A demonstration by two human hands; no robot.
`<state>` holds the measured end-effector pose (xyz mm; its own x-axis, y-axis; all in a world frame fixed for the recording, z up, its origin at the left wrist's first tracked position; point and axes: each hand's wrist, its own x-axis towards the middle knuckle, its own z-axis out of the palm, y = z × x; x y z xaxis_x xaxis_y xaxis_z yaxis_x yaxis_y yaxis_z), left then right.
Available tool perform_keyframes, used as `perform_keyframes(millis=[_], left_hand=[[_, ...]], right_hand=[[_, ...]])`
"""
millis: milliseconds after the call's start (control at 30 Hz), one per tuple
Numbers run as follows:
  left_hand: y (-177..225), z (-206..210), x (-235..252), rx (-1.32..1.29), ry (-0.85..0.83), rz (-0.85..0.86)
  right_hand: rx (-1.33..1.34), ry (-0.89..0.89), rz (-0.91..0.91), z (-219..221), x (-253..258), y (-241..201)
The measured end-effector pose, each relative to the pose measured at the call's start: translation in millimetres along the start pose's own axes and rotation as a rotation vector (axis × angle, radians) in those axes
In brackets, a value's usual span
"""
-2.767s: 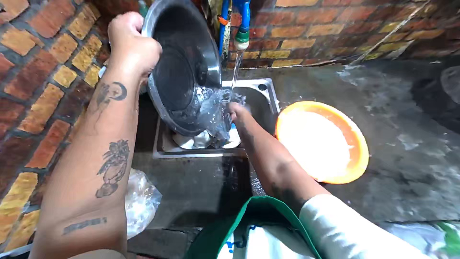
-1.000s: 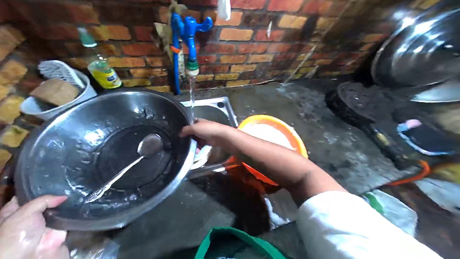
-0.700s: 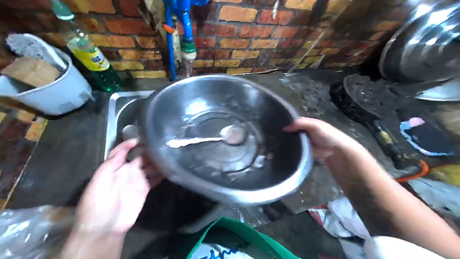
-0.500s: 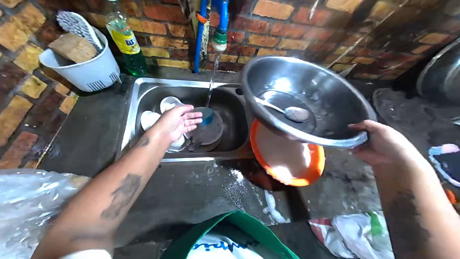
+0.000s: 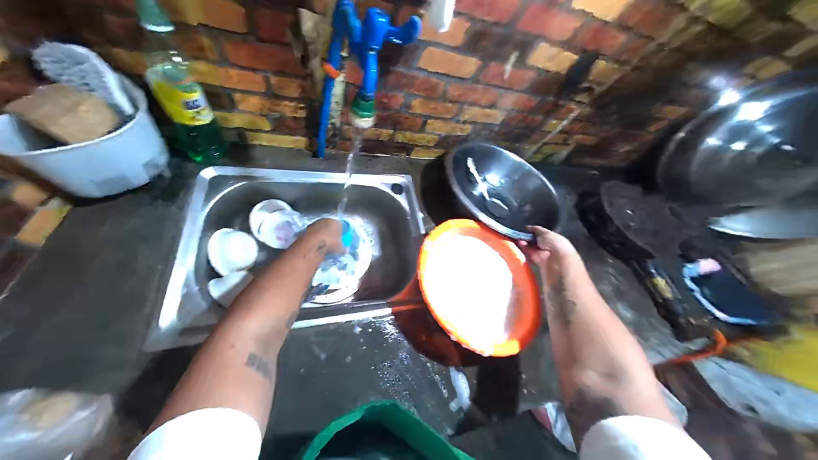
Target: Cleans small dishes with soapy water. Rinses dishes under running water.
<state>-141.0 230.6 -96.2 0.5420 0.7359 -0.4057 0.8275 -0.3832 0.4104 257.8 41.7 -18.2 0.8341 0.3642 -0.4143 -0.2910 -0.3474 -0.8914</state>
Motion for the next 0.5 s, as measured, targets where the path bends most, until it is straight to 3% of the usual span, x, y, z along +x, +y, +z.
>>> perform_keyframes(millis=[100, 167, 200, 267, 333, 433, 500], left_hand=[[-12, 24, 5, -0.023, -0.030, 0.017], [-11, 21, 14, -0.148, -0.022, 0.046], [-8, 16, 18, -0.243, -0.007, 0.053], [1, 0, 23, -0.406, 0.039, 0.049], [16, -22, 20, -0.526, 0.093, 0.009], [34, -46, 11, -0.810, 0.223, -0.121], [41, -54, 6, -1.083, 0.292, -0.207]], right_hand=[[-0.442, 0.239, -0.161, 8, 0, 2], [-0.719, 0.366, -0.434, 30, -12, -6], [-0.756, 0.332, -0.590, 47, -28, -12], [-0.734, 0.089, -0.822, 92, -61, -21], [-0.631, -0.276, -0.907, 144, -89, -21], [-0.490, -0.745, -0.854, 215, -126, -7], [-0.561, -0.840, -0.747, 252, -138, 5]])
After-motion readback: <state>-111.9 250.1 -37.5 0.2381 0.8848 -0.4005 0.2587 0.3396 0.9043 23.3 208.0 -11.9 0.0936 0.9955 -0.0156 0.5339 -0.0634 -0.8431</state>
